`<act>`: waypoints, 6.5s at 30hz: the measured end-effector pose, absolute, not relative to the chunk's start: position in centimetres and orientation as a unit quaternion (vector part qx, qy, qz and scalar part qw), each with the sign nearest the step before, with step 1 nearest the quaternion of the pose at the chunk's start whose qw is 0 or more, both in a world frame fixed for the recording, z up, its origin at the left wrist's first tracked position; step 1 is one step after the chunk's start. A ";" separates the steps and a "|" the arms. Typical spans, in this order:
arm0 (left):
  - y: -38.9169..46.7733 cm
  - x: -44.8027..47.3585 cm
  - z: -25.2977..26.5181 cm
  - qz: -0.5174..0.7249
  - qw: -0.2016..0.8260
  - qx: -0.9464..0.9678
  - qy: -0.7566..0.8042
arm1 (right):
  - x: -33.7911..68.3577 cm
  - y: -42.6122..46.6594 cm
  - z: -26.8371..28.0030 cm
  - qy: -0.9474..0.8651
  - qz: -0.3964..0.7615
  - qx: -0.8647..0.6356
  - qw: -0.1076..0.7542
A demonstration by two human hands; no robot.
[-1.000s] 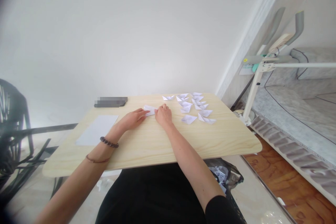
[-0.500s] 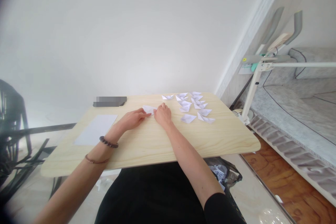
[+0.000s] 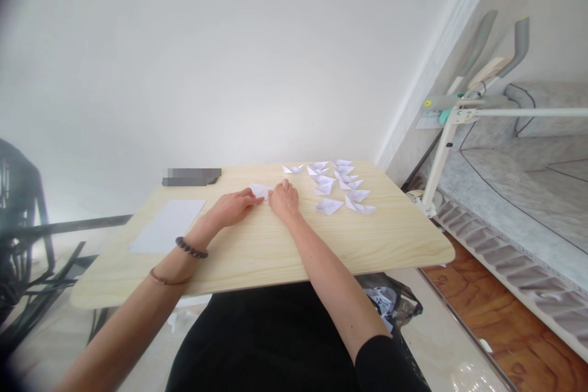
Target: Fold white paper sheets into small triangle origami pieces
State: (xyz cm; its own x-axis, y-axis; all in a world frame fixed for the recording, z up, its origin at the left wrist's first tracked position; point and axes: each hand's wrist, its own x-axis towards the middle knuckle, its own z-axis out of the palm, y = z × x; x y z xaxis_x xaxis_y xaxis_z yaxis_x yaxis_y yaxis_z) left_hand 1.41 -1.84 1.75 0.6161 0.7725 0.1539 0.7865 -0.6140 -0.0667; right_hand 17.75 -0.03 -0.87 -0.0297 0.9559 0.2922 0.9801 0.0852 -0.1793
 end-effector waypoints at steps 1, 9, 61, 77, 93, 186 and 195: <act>-1.9 1.5 1.8 -0.053 0.065 -0.896 -0.436 | 17.7 0.0 -0.9 -0.715 -0.037 -0.677 0.171; -2.0 1.8 1.9 -0.047 0.070 -0.891 -0.447 | 17.6 0.2 -1.1 -0.712 -0.040 -0.677 0.179; -1.8 1.8 1.8 -0.161 0.091 -0.850 -0.493 | 19.1 -0.6 0.0 -0.798 0.035 -0.539 0.267; -1.2 1.3 1.7 -0.223 0.112 -0.875 -0.415 | 18.0 -1.7 1.3 -0.846 -0.006 -0.466 0.260; -1.1 1.5 1.4 -0.232 0.114 -0.870 -0.420 | 18.0 -1.3 0.9 -0.822 -0.009 -0.490 0.288; -2.4 1.8 2.0 -0.123 -0.004 -0.912 -0.391 | 19.4 0.4 -1.5 -0.729 0.039 -0.635 0.253; -2.3 1.7 1.6 -0.167 -0.022 -0.916 -0.365 | 19.3 0.4 -1.4 -0.720 0.043 -0.649 0.241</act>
State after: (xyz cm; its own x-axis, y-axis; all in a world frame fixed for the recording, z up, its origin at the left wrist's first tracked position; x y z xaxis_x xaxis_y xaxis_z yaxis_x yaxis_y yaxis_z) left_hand 1.66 -2.29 1.56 0.6780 0.6760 0.2886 0.6610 -0.7325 0.1628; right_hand 19.32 0.43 -1.36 -0.0419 0.9555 0.2919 0.9141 0.1546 -0.3749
